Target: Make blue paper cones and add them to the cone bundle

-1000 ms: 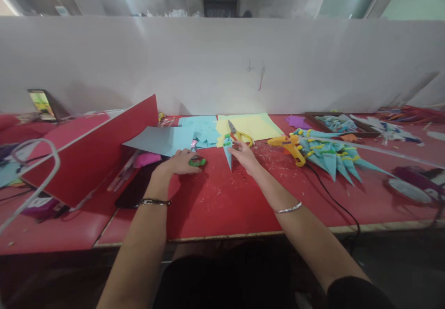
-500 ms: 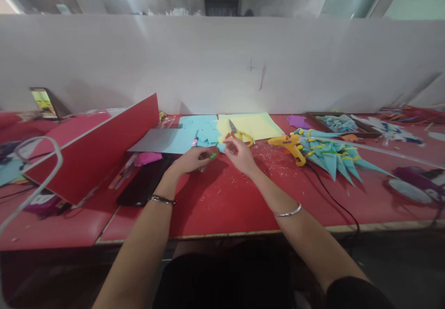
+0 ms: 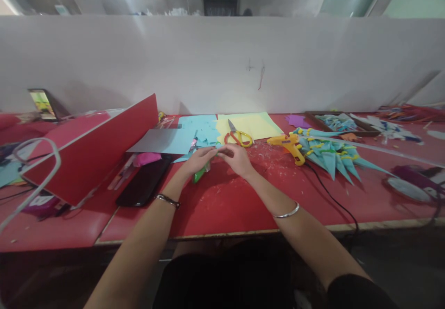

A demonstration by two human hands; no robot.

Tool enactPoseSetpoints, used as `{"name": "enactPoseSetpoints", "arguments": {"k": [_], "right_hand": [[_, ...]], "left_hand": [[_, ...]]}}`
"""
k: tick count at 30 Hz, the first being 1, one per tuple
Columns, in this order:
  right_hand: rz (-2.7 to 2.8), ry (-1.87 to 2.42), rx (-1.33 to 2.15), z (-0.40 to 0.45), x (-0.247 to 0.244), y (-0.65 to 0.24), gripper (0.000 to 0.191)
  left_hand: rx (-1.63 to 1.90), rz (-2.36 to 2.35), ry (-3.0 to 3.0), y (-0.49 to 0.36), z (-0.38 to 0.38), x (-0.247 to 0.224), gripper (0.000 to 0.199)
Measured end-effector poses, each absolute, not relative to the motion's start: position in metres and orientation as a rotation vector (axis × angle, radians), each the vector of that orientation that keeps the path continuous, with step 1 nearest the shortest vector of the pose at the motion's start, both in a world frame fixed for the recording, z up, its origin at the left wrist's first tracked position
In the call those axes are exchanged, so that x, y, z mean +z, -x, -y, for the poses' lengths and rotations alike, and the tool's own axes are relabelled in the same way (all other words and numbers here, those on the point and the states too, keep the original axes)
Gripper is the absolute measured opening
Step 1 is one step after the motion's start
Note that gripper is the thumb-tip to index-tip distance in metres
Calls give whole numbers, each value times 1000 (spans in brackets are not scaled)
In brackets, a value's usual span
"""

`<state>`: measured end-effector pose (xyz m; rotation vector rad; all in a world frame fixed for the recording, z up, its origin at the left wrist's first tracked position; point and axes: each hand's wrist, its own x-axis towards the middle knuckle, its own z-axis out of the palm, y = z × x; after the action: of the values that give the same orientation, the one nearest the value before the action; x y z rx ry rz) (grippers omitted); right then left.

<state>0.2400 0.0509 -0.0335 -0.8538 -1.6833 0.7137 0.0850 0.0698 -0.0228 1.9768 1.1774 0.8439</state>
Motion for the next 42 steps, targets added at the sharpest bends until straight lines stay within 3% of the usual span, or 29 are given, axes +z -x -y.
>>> {"name": "enactPoseSetpoints", "arguments": {"k": [9,16,20,24,28,31,36,42], "right_hand": [[1744,867,566,-48,-26,-238,12],[1374,949,559,-59,-28,-247,12],[1093,1026,641,-68,-33,-256,19],[1194,1035,657,-70,-35,-256,22],[1211,1067,711,-70,-37,-253,19],[1169,1030,836,-71,-37,-251,17],[1126,960,972,-71,-37,-249,7],[1104,975,1029,-68,-37,-250,18]], "left_hand": [[847,-999,-1947,-90,-69,-21,33],[1028,-955,-1730,-94,-68,-18,24],[1091,-1054,-1716,-86,-70,-15,24],[1080,-1299,-1924,-81,-70,-14,29],[787,-1516,-2350,-79,-69,-15,37],[513,-1704,-2506,-79,-68,-15,30],[362,-1912,-2586,-74,-64,-11,26],[120,-1913,-2768,-77,-64,-15,25]]}}
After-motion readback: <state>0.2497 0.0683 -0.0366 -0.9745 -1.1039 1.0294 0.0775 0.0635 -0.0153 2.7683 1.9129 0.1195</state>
